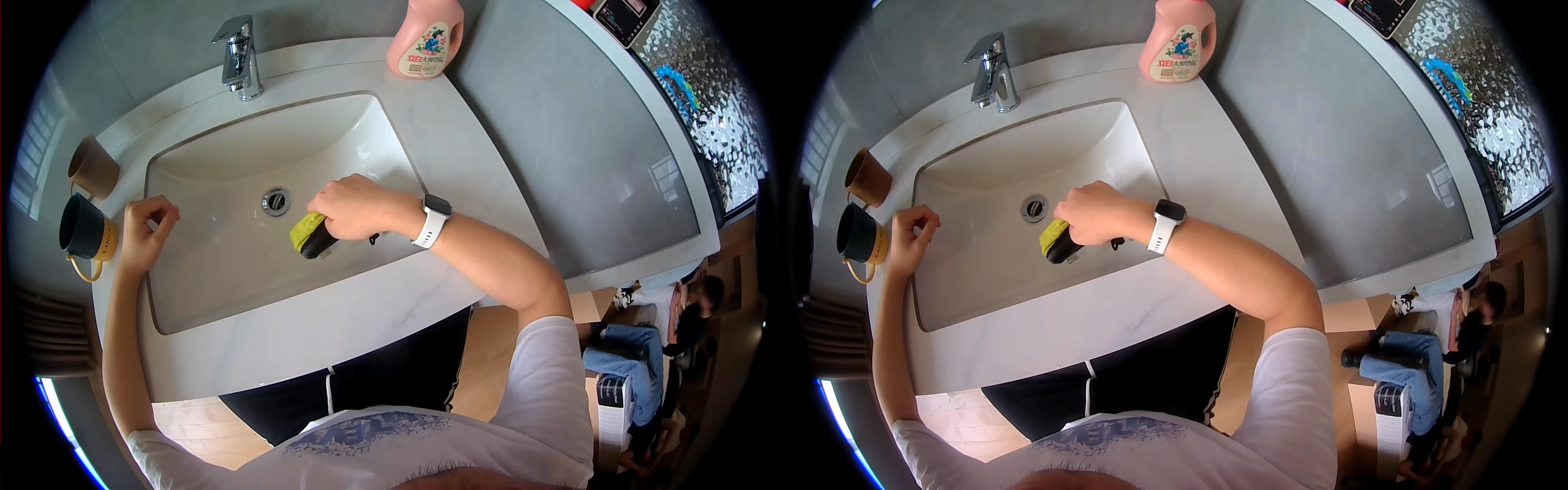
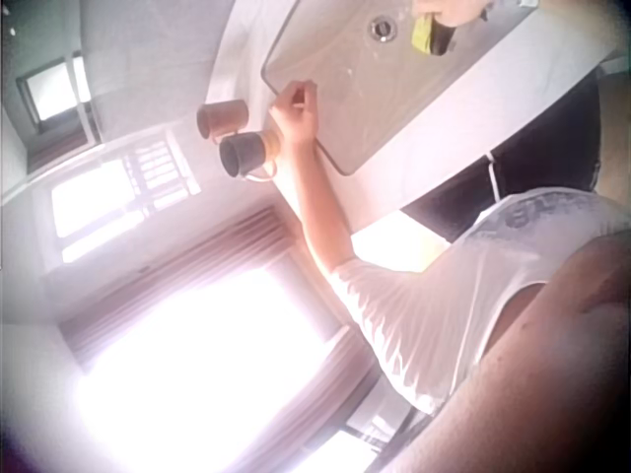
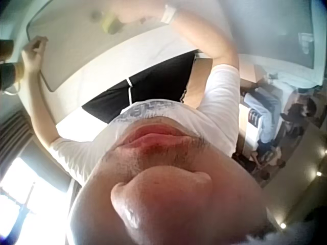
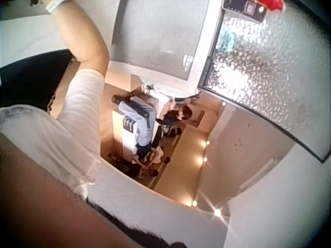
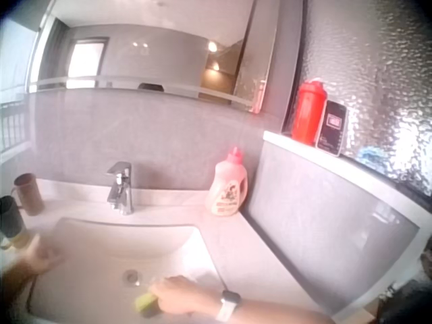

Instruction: The person cleans a small brush by first wiping it with a cloth over a sink, then by rubbing it with another yellow cleaning tool.

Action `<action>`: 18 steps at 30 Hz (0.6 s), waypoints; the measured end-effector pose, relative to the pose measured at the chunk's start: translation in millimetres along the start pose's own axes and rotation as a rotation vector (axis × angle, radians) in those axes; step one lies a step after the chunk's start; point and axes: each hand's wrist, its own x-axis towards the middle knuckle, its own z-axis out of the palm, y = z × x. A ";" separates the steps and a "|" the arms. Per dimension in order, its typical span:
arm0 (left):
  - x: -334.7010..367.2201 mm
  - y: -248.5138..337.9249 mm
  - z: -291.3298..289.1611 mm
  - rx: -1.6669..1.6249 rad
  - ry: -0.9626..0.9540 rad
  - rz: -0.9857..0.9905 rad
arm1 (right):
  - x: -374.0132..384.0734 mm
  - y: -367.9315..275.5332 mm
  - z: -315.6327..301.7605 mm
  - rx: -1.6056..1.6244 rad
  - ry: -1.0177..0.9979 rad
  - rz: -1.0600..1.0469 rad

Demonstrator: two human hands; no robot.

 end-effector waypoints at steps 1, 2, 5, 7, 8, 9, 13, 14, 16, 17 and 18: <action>-0.2 -0.5 0.2 0.000 -0.001 0.000 | 0.2 0.1 0.3 0.001 0.000 0.000; 0.0 -0.7 0.3 -0.001 0.002 -0.006 | 0.0 0.1 0.0 0.001 0.000 0.002; 0.1 -1.2 0.0 -0.005 0.001 -0.013 | -0.4 0.1 -0.3 0.001 0.001 0.003; 0.4 -1.2 0.1 -0.008 -0.002 -0.014 | -0.2 0.7 -0.1 0.001 0.001 0.003; 0.3 -0.9 0.0 -0.007 0.000 -0.006 | 0.2 1.0 0.2 0.000 0.003 0.005; 0.0 -0.6 -0.1 -0.006 0.003 0.003 | 0.4 1.0 0.4 -0.002 0.006 0.008; 0.2 0.5 0.3 -0.010 0.003 -0.003 | -0.3 0.7 0.2 -0.001 0.007 0.005; 0.0 0.0 0.0 -0.010 0.000 -0.009 | -0.2 0.4 0.3 -0.003 0.006 0.006; -0.2 -0.7 -0.4 -0.009 -0.004 -0.014 | -0.1 0.0 0.2 -0.004 0.006 0.007; -0.1 -1.1 -0.4 -0.006 -0.005 -0.011 | -0.1 -0.2 -0.2 -0.005 0.001 0.010; -0.1 -1.4 -0.4 -0.003 -0.006 -0.009 | -0.2 -0.3 -0.4 -0.006 -0.004 0.014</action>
